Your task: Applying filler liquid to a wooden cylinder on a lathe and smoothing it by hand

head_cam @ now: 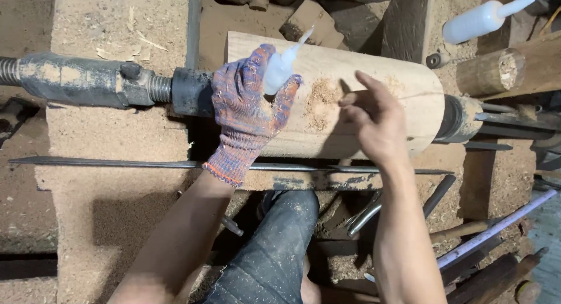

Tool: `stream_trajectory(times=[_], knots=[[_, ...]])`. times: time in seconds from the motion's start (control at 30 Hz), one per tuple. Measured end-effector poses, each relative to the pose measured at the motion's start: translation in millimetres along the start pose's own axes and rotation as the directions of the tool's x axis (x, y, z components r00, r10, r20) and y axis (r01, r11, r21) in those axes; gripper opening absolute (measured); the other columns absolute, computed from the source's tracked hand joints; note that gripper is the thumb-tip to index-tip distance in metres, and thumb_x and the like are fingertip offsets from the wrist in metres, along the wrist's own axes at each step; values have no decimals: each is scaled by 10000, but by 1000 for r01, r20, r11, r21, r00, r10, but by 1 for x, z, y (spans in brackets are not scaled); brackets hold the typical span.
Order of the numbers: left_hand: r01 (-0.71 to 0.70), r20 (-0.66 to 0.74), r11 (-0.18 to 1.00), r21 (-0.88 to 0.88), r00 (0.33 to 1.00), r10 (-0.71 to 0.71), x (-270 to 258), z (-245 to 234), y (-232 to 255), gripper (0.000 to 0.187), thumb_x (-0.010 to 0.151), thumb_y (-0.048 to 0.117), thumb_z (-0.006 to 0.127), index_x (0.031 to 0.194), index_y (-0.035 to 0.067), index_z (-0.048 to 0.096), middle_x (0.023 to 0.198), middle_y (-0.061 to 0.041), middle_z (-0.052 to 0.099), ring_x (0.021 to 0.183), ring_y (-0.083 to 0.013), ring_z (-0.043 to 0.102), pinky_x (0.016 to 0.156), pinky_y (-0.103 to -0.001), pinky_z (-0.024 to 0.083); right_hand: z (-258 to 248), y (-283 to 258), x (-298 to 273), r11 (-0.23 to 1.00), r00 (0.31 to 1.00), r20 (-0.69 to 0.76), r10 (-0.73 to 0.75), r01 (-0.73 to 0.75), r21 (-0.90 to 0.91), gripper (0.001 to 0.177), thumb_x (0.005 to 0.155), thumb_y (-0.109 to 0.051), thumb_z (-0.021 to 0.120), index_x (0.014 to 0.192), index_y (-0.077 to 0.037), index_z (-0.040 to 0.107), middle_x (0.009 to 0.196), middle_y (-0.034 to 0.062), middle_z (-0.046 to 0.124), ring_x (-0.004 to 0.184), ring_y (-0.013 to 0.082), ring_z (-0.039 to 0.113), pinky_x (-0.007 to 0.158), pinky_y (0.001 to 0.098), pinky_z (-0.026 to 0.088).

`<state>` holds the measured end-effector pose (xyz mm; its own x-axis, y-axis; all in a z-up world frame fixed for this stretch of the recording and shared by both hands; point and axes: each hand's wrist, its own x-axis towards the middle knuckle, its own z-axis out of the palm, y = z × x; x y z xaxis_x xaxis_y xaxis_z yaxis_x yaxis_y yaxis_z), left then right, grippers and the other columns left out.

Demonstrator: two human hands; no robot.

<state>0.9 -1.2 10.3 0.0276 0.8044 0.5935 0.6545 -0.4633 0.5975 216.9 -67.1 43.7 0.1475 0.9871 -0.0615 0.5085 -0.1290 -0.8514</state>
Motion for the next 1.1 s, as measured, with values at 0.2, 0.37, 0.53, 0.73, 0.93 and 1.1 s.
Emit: stream_trajectory(times=[0.2,0.37,0.53,0.73,0.93,1.1], knots=[[-10,31,1000,-13,999,11,3,1,2,482,982,443,738,1308,110,613,1129,-83,671,944,-348,598,911,-451,485,11,19,6,941,989,-139,59,-101,-323,419,860,-241,896,1212,-69,749,1002,175,763,996,356,740,860,432,573],[-10,55,1000,-17,998,11,3,2,4,477,983,443,734,1304,110,615,1115,-81,668,938,-346,597,908,-450,481,44,26,27,853,973,-203,-105,-17,-521,55,876,-158,831,916,-124,817,795,104,760,782,327,766,706,392,603],[-10,60,1000,-19,998,11,8,0,4,474,983,442,731,1302,111,617,1105,-80,665,933,-344,596,906,-449,478,37,52,31,851,944,-219,-247,102,-516,35,872,-150,825,860,-144,792,752,82,718,762,322,743,674,382,582],[-7,70,1000,-21,997,8,5,-3,3,469,984,442,727,1299,111,618,1091,-78,662,926,-343,595,904,-449,474,41,59,20,790,903,-184,-388,223,-571,68,900,-100,760,835,-95,740,722,137,657,718,389,699,655,459,558],[-5,86,1000,-27,996,7,9,-9,7,465,984,441,722,1295,111,620,1078,-76,659,920,-341,594,901,-448,471,47,69,9,807,880,-231,-415,238,-541,141,961,-128,734,833,-74,708,746,144,661,724,376,705,627,433,546],[-9,126,999,-34,992,13,8,-4,7,462,985,441,719,1293,111,622,1068,-75,657,915,-339,593,899,-447,468,50,81,13,775,827,-294,-479,241,-584,191,1035,-239,704,886,-124,734,740,26,628,678,251,670,609,336,523]])
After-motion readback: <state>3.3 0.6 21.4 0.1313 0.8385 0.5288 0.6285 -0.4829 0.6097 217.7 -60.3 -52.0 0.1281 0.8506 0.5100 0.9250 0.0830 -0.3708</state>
